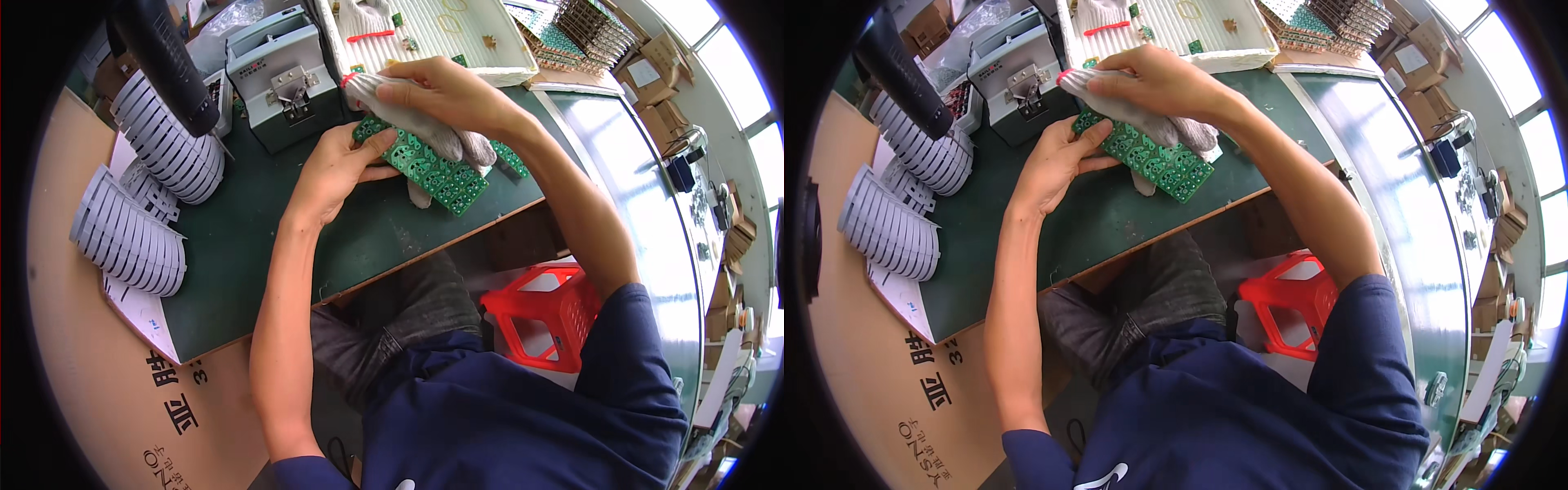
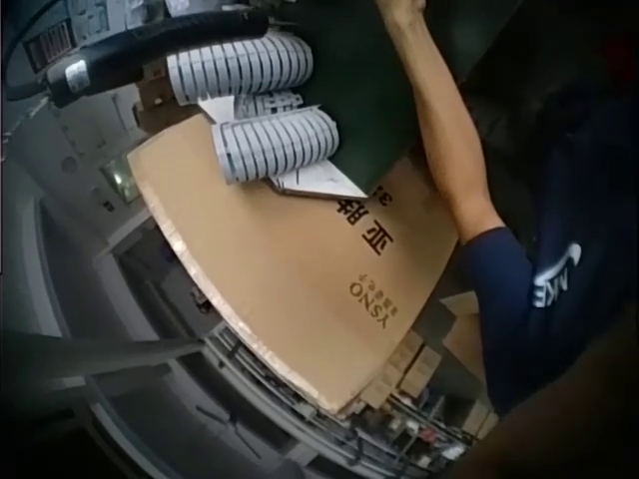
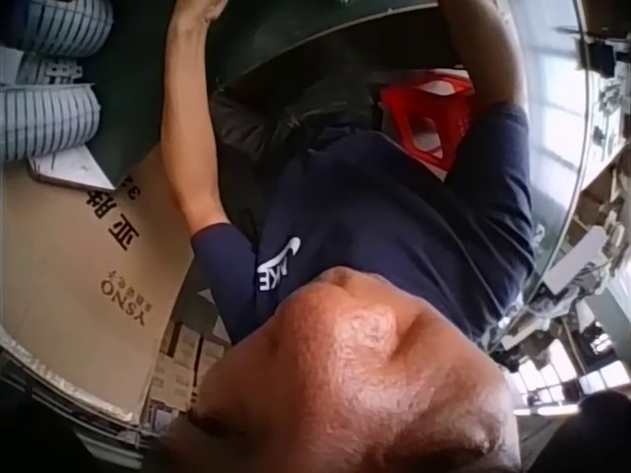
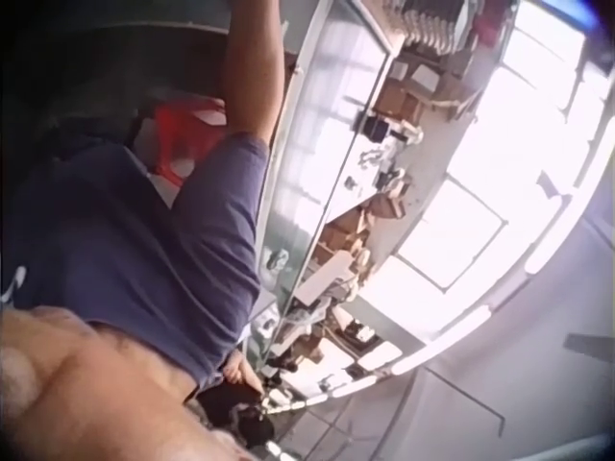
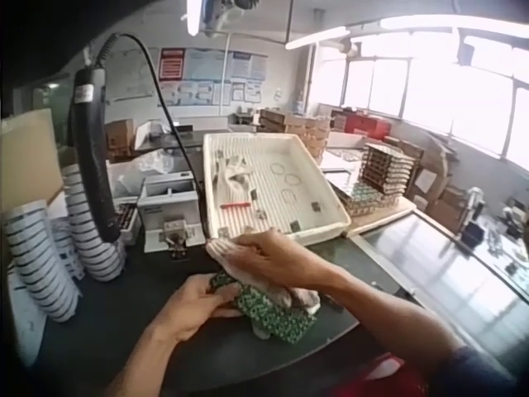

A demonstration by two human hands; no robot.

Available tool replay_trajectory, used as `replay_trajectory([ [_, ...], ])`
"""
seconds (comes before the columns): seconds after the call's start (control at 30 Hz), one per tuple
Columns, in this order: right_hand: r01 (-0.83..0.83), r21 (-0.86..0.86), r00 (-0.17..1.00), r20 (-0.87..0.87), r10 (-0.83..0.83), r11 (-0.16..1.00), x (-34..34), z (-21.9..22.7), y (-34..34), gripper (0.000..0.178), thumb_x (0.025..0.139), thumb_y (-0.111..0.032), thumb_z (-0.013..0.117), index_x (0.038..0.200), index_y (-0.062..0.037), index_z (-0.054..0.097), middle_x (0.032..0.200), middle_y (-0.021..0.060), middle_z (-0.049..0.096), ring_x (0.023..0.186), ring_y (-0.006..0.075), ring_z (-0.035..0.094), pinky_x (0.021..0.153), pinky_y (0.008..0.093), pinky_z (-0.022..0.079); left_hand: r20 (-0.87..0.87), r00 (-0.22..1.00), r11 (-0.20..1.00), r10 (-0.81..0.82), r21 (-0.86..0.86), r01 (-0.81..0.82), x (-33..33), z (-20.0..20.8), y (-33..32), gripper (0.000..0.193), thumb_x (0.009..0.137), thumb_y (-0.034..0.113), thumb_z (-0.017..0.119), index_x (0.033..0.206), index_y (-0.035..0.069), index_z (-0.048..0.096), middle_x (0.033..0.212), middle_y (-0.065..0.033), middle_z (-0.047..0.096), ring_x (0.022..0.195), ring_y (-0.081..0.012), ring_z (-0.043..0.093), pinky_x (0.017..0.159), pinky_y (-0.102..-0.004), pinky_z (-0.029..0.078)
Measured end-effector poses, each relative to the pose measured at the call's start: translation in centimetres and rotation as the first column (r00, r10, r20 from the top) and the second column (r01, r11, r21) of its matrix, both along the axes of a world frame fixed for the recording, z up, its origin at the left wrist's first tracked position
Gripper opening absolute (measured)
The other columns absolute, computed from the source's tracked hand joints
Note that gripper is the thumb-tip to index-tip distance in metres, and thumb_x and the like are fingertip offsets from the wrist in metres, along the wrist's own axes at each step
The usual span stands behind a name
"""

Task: Assembling small electrical or mechanical components into housings at a factory workstation using a pneumatic tool.

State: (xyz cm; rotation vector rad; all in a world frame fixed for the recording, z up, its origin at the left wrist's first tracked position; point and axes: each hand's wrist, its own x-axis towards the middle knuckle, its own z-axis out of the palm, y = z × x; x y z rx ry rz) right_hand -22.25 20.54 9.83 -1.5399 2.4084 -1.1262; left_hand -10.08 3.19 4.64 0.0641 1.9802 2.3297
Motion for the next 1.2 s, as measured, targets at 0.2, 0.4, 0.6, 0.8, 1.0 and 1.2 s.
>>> replay_trajectory([
  [0.2,0.042,0.051,0.993,-0.115,-0.036,0.998,0.8,0.0,-0.1,0.045,0.095,-0.036,0.074,0.12,0.0014,0.067,0.089,0.0167,0.071,0.078,0.0219,0.067,0.075,0.0365,0.052,-0.001,0.999,0.999,0.035,0.008,-0.035,0.0,-0.2,0.3,0.032,0.105,0.024,0.062,0.121,-0.004,0.064,0.109,-0.0081,0.071,0.102,-0.0165,0.071,0.094,-0.0355,0.061],
  [0.4,0.038,0.059,0.997,-0.065,-0.035,0.998,1.0,0.7,0.1,0.045,0.093,-0.033,0.077,0.119,0.0023,0.067,0.089,0.0129,0.072,0.082,0.0158,0.067,0.074,0.0344,0.052,-0.031,0.999,0.999,0.035,0.011,-0.035,0.4,-0.5,0.0,0.041,0.104,0.033,0.063,0.129,0.0,0.061,0.115,-0.007,0.068,0.108,-0.0162,0.068,0.098,-0.0396,0.057],
  [0.6,-0.064,-0.028,0.971,0.23,0.069,0.998,0.2,0.7,1.7,0.05,0.092,-0.038,0.078,0.121,0.0029,0.069,0.096,0.008,0.071,0.086,0.0107,0.062,0.079,0.0308,0.053,0.022,0.99,0.832,-0.139,0.545,0.105,0.4,-0.7,-0.1,0.061,0.102,0.05,0.06,0.143,0.005,0.051,0.129,-0.0108,0.062,0.122,-0.0245,0.061,0.106,-0.0516,0.049],
  [0.8,-0.058,-0.061,0.962,0.263,0.072,0.996,0.2,0.8,2.6,0.064,0.088,-0.043,0.081,0.131,0.0017,0.065,0.104,0.0078,0.072,0.092,0.0113,0.067,0.084,0.0255,0.055,0.123,0.99,0.87,0.076,0.476,-0.126,-0.7,-1.4,0.9,0.052,0.105,0.045,0.057,0.137,0.004,0.056,0.123,-0.0124,0.065,0.116,-0.0264,0.064,0.103,-0.051,0.051],
  [1.0,0.065,-0.173,0.93,0.367,0.003,0.983,-0.4,0.2,3.1,0.054,0.092,-0.038,0.078,0.126,0.0026,0.064,0.102,0.007,0.071,0.092,0.009,0.067,0.082,0.0241,0.056,0.063,0.989,0.85,0.136,0.506,-0.149,-1.0,-2.2,1.4,0.045,0.108,0.041,0.053,0.129,0.002,0.058,0.12,-0.0153,0.066,0.112,-0.0265,0.066,0.099,-0.0475,0.053],
  [1.2,0.05,-0.068,0.973,0.229,-0.033,0.996,-0.1,0.4,2.5,0.057,0.093,-0.039,0.077,0.126,0.006,0.064,0.097,0.0086,0.071,0.088,0.0105,0.066,0.079,0.0263,0.055,-0.056,0.986,0.887,0.155,0.446,-0.114,0.3,0.3,3.3,0.049,0.106,0.041,0.057,0.133,0.001,0.054,0.117,-0.0101,0.067,0.11,-0.0203,0.066,0.098,-0.0412,0.055],
])
